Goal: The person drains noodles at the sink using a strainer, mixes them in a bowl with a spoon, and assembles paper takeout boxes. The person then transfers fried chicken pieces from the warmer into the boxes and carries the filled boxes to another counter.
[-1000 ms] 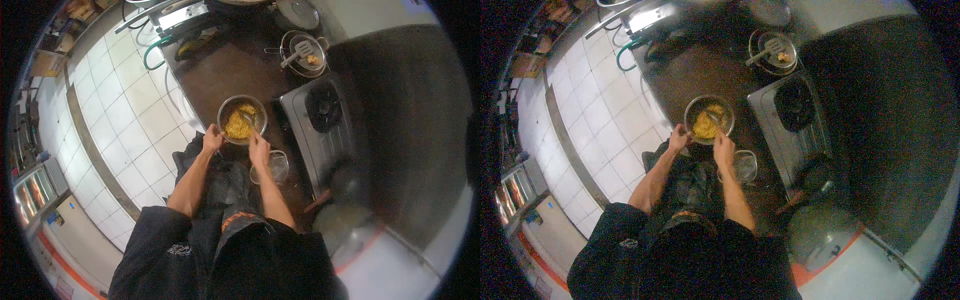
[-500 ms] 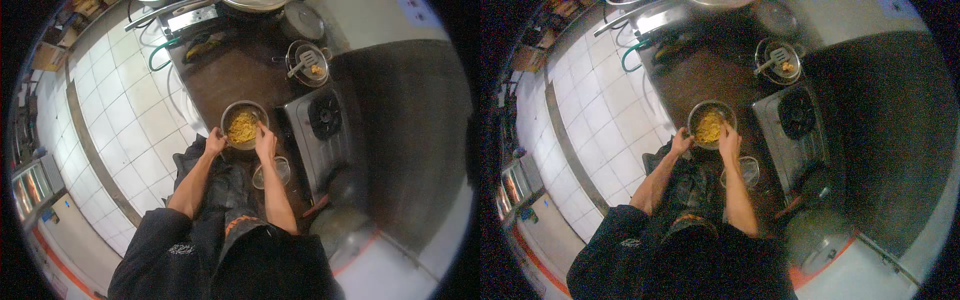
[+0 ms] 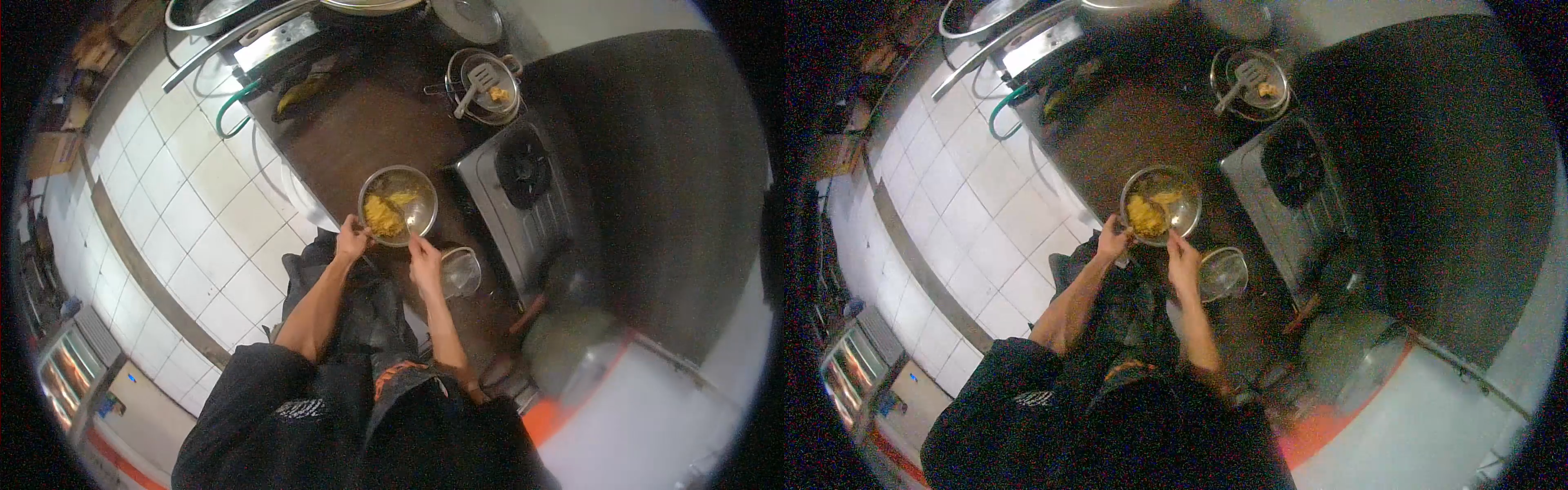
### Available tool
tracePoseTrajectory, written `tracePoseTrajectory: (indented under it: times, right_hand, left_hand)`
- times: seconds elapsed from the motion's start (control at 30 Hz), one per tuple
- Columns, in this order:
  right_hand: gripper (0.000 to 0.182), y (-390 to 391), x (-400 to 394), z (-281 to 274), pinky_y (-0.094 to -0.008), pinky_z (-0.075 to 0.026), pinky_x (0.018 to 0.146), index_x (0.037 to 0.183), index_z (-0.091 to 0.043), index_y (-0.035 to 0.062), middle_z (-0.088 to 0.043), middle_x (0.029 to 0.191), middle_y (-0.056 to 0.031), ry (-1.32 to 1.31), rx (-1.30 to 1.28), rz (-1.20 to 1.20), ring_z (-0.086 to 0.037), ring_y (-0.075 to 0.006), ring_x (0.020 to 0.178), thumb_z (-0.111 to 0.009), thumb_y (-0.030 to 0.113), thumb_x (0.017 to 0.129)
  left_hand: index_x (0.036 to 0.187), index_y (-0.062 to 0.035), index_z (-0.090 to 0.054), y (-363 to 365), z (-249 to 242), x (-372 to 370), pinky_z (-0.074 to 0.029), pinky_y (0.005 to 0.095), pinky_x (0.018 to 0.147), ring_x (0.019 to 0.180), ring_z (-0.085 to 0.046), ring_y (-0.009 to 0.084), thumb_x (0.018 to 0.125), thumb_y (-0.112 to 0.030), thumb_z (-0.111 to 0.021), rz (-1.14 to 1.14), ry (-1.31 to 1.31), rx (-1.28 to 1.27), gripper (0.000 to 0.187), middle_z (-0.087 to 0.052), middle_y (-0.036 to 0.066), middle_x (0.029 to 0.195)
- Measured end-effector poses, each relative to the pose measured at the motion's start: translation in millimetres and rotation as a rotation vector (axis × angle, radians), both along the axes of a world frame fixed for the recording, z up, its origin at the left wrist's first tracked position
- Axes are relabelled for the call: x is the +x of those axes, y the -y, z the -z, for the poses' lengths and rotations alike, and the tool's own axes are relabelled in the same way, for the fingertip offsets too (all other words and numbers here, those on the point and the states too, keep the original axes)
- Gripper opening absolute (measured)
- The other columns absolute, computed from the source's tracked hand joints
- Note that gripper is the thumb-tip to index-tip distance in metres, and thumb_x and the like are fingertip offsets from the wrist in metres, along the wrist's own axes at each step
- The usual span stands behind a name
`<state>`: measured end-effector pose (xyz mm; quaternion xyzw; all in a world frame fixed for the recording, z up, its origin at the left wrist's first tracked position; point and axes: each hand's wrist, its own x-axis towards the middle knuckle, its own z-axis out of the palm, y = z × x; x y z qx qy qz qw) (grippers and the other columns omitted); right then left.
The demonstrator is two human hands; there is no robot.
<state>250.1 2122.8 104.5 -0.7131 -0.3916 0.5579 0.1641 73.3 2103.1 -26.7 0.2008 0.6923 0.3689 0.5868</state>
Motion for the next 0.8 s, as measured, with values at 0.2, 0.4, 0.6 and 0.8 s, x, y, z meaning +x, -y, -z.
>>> tracePoseTrajectory:
  times: [0.2, 0.4, 0.6, 0.8]
  right_hand:
    - [0.037, 28, -18, -32, -0.0415, -0.052, 0.084, 0.131, -0.061, 0.0033, -0.068, 0.111, -0.0256, 0.331, 0.086, -0.257, -0.068, -0.0384, 0.100, -0.052, 0.023, 0.101]
    - [0.037, 0, -57, 2, -0.0393, -0.050, 0.093, 0.129, -0.062, 0.0063, -0.064, 0.121, -0.0226, 0.275, 0.333, -0.094, -0.063, -0.0395, 0.112, -0.051, 0.026, 0.100]
    - [0.037, -20, 14, 12, -0.0323, -0.049, 0.094, 0.128, -0.061, -0.0023, -0.068, 0.120, -0.0197, 0.160, 0.338, -0.096, -0.066, -0.0250, 0.109, -0.054, 0.019, 0.100]
    - [0.038, -50, -14, 0, -0.0332, -0.049, 0.093, 0.130, -0.061, 0.0019, -0.069, 0.114, -0.0227, 0.118, 0.243, -0.554, -0.067, -0.0272, 0.108, -0.057, 0.024, 0.099]
  left_hand:
    - [0.109, -0.0033, -0.048, -7, -40, -24, -0.059, 0.0336, 0.063, 0.080, -0.065, 0.0164, 0.094, -0.001, -0.061, 0.113, -0.011, 0.052, 0.019, -0.063, 0.010, 0.091]
    - [0.111, -0.0014, -0.048, -18, -21, -30, -0.059, 0.0336, 0.066, 0.076, -0.061, 0.0169, 0.093, -0.004, -0.063, 0.098, 0.181, 0.045, 0.023, -0.061, 0.010, 0.098]
    - [0.112, -0.0012, -0.051, -10, -57, -47, -0.053, 0.0364, 0.068, 0.087, -0.065, 0.0197, 0.091, -0.008, -0.065, 0.165, -0.170, 0.112, 0.026, -0.065, 0.014, 0.093]
    - [0.114, -0.0029, -0.053, -20, -22, -49, -0.050, 0.0415, 0.077, 0.087, -0.067, 0.0316, 0.088, -0.015, -0.069, 0.159, -0.346, 0.197, 0.033, -0.067, 0.020, 0.095]
